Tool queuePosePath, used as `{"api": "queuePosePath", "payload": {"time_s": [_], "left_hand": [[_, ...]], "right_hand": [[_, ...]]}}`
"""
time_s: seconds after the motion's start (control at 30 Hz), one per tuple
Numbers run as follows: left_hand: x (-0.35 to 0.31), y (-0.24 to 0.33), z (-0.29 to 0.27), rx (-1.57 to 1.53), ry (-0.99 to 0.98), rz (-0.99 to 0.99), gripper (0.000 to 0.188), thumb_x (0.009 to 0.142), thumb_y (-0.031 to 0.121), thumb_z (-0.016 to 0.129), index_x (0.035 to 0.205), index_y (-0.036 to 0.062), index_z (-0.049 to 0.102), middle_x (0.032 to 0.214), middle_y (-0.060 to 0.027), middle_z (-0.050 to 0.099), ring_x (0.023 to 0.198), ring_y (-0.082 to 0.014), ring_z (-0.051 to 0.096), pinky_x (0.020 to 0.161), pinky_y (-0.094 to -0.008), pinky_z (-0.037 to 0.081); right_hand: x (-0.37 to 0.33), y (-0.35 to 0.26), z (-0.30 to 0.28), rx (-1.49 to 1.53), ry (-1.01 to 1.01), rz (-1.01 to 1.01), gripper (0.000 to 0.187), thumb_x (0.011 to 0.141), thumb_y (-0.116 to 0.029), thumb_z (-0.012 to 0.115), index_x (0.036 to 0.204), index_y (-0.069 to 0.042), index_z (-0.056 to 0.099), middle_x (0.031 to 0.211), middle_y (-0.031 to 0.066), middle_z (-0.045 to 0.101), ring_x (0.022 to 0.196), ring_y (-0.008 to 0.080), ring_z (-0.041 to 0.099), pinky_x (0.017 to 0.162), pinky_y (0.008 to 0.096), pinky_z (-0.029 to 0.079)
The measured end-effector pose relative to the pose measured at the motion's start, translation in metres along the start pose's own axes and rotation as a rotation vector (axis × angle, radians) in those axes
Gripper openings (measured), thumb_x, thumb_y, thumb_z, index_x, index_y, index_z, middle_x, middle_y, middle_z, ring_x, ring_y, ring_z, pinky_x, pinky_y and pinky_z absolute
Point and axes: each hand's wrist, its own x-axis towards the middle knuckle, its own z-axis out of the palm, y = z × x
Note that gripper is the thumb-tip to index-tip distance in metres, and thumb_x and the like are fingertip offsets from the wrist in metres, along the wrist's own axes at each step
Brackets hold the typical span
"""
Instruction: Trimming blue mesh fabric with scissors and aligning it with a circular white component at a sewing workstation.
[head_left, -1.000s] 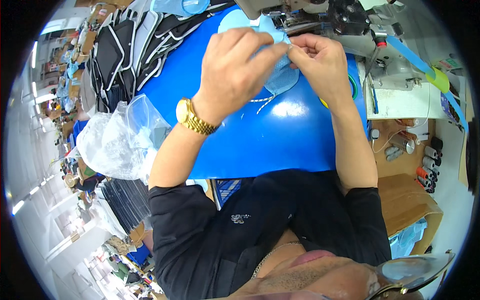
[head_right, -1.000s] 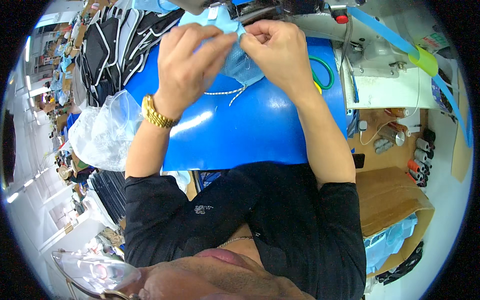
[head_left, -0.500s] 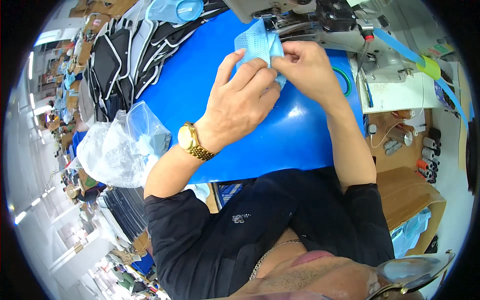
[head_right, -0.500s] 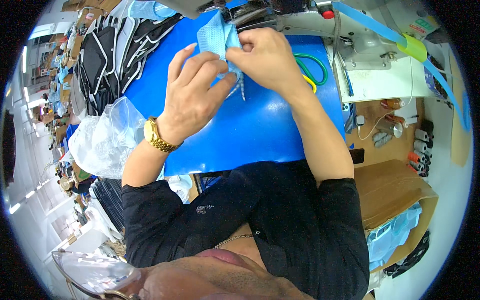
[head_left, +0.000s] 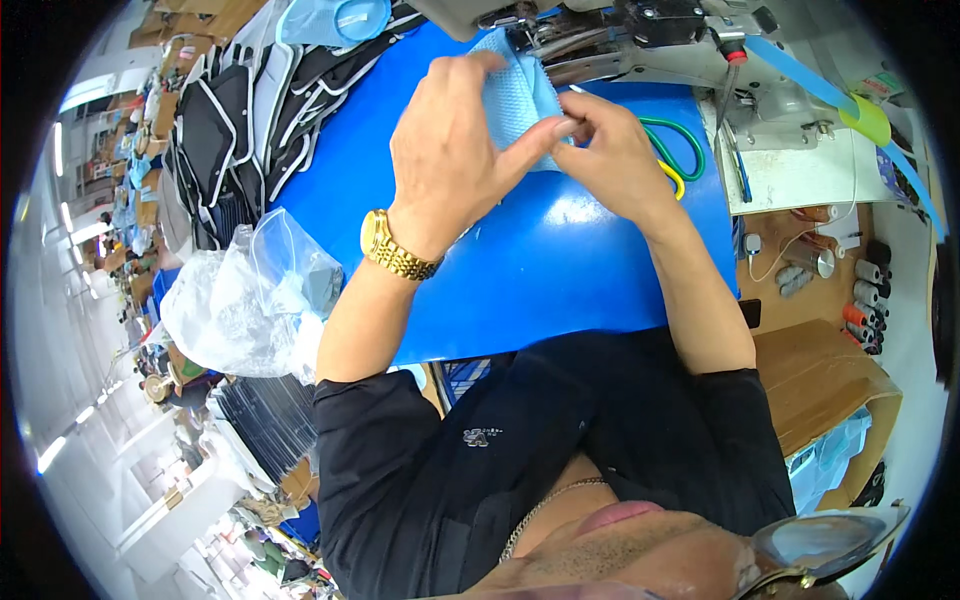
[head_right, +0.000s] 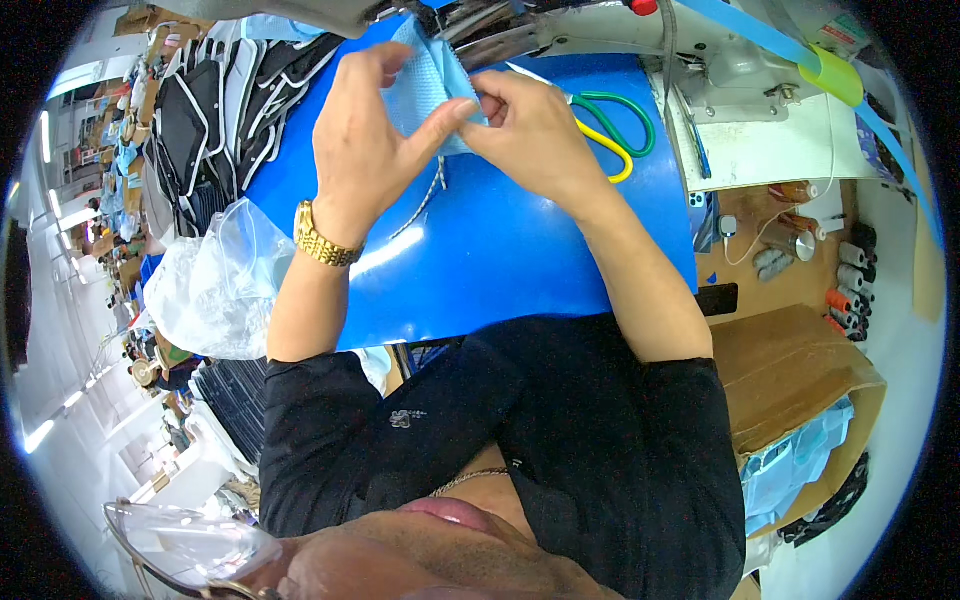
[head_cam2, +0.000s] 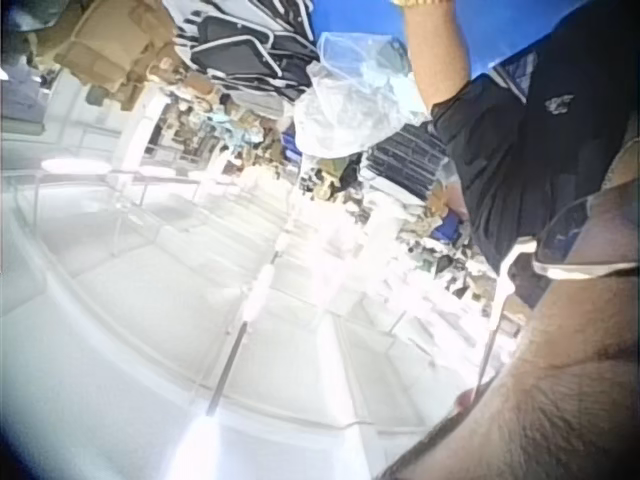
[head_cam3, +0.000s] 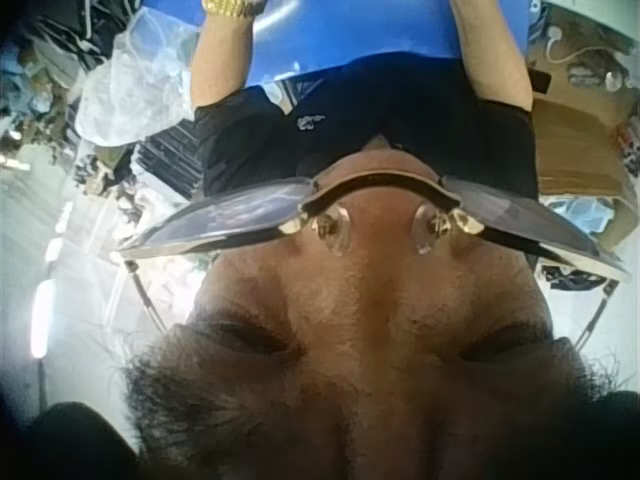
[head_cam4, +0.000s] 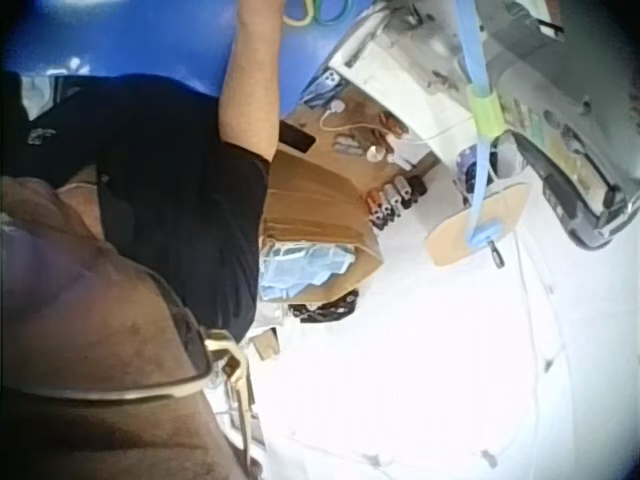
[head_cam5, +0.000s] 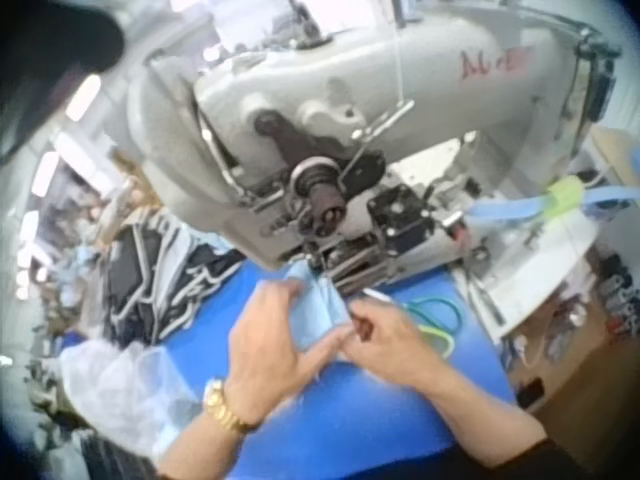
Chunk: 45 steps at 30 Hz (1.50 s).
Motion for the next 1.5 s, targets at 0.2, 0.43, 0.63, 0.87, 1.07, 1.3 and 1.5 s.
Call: {"api": "queuePosePath", "payload": {"time_s": [0.2,0.43,0.63,0.87,1.07,1.3,1.5], "left_hand": [[-0.007,0.011,0.013,-0.479,-0.045,-0.381,0.046,0.083,0.015,0.070,0.120,-0.0012,0.049,0.109,-0.0170,0.061,0.094,-0.0288,0.067,0.070,-0.0349,0.056],[-0.013,-0.014,0.032,-0.284,0.328,0.000,0.029,0.079,-0.004,0.064,0.106,0.0062,0.062,0.106,-0.0106,0.065,0.098,-0.0266,0.064,0.071,-0.0312,0.055],[-0.009,-0.022,0.024,-0.190,0.131,0.084,0.027,0.082,0.007,0.071,0.108,0.0049,0.064,0.095,-0.0092,0.070,0.079,-0.0214,0.067,0.070,-0.0308,0.053],[-0.002,-0.004,0.028,-0.202,0.089,-0.130,0.031,0.082,0.029,0.075,0.098,0.0052,0.062,0.085,-0.0095,0.066,0.077,-0.0251,0.065,0.062,-0.0351,0.052],[-0.009,0.006,0.016,-0.034,0.083,-0.188,0.011,0.086,0.011,0.064,0.096,0.0073,0.064,0.081,-0.0098,0.066,0.068,-0.0265,0.064,0.056,-0.0359,0.050],[0.001,-0.010,0.017,-0.072,0.233,0.127,0.027,0.078,0.001,0.069,0.104,0.0091,0.068,0.095,-0.0082,0.067,0.083,-0.0231,0.065,0.070,-0.0322,0.052],[0.004,-0.036,0.018,-0.033,0.216,0.340,0.032,0.072,0.002,0.070,0.103,0.0112,0.070,0.106,-0.0009,0.068,0.099,-0.0232,0.063,0.080,-0.0342,0.053]], "right_hand": [[0.000,0.000,0.014,0.122,0.024,0.078,0.025,0.082,-0.020,0.070,0.095,0.001,0.065,0.067,0.0065,0.058,0.059,0.0137,0.053,0.053,0.0316,0.042],[0.003,0.001,0.006,0.095,-0.008,0.104,0.020,0.082,-0.017,0.063,0.092,0.000,0.068,0.064,0.0060,0.054,0.059,0.0109,0.052,0.055,0.0307,0.041],[0.005,0.006,0.006,0.103,0.036,0.003,0.021,0.079,-0.014,0.061,0.093,0.000,0.067,0.065,0.0073,0.056,0.061,0.0120,0.053,0.056,0.0320,0.042],[0.003,0.001,0.007,0.210,0.002,0.105,0.022,0.081,-0.013,0.062,0.099,-0.001,0.069,0.070,0.0037,0.063,0.060,0.0102,0.055,0.053,0.0279,0.043],[0.006,-0.014,0.003,0.200,0.045,0.159,0.020,0.083,-0.016,0.065,0.094,0.000,0.070,0.065,0.0033,0.061,0.055,0.0103,0.052,0.051,0.0272,0.042],[0.006,-0.013,0.002,0.025,0.065,0.025,0.022,0.083,-0.021,0.068,0.091,-0.001,0.068,0.060,0.0069,0.055,0.052,0.0136,0.050,0.050,0.0300,0.039],[0.007,-0.006,0.004,0.067,0.052,-0.002,0.021,0.083,-0.020,0.068,0.091,-0.001,0.068,0.060,0.0064,0.056,0.052,0.0129,0.049,0.050,0.0298,0.040]]}}
